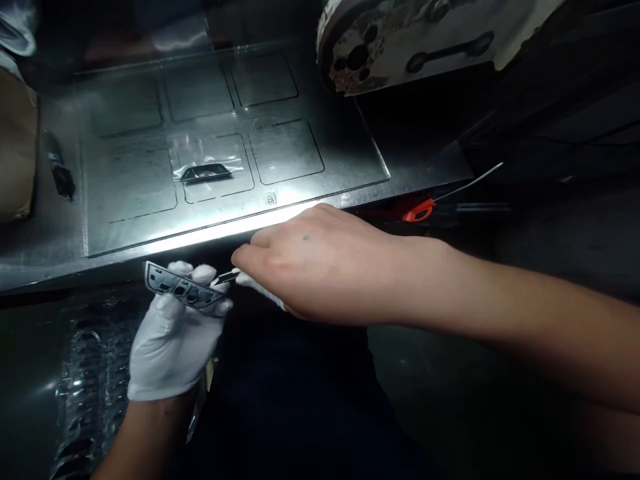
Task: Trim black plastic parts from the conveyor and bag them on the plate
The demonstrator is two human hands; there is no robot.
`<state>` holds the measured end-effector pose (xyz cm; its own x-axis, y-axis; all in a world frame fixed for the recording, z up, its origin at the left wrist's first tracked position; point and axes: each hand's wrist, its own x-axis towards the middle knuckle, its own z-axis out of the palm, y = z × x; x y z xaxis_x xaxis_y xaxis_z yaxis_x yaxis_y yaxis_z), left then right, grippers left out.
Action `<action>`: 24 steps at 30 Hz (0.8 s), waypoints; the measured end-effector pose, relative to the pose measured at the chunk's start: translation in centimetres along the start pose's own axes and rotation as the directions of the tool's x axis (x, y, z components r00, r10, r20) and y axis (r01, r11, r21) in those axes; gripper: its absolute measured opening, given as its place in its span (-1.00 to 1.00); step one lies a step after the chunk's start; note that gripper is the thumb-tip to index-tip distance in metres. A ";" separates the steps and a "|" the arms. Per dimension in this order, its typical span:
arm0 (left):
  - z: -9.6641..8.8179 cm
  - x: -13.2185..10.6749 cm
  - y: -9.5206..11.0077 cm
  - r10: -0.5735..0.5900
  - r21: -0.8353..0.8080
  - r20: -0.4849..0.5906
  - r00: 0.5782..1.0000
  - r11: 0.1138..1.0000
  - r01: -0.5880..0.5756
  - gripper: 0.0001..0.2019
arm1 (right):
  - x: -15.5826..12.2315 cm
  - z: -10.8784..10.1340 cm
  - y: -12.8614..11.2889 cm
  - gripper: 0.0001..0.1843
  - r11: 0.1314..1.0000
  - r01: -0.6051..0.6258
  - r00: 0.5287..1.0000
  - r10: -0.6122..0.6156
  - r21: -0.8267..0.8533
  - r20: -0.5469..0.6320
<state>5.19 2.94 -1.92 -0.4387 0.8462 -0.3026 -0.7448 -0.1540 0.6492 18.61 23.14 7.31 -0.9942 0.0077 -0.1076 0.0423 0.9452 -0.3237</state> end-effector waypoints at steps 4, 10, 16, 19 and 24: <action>0.4 0.0 0.0 0.049 0.042 -0.071 0.996 0.998 -0.046 -0.78 | 0.5 0.0 -0.5 -0.67 0.999 0.026 0.994 -0.024 -0.026 0.103; 0.8 0.0 0.0 0.070 0.083 -0.132 0.989 0.995 -0.059 -0.77 | 1.0 -0.1 -0.6 -0.69 0.996 0.043 0.991 -0.032 -0.082 0.132; 0.9 0.1 -0.2 0.104 0.126 -0.168 0.980 0.989 -0.083 -0.78 | 0.9 0.5 -0.5 -0.68 0.990 0.053 0.994 -0.040 -0.129 0.100; 0.9 0.1 -0.3 0.108 0.151 -0.162 0.981 0.985 -0.084 -0.79 | 0.8 0.6 -0.4 -0.65 0.989 0.064 0.993 -0.049 -0.131 0.109; 1.2 0.1 -0.5 0.166 0.200 -0.197 0.966 0.972 -0.126 -0.78 | 0.7 0.7 -0.4 -0.67 0.992 0.054 0.992 -0.040 -0.117 0.118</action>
<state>6.15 3.72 -1.40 -0.6466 0.6917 -0.3218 -0.5676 -0.1544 0.8087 17.96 22.54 6.69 -0.9765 -0.0689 -0.2043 -0.0235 0.9760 -0.2165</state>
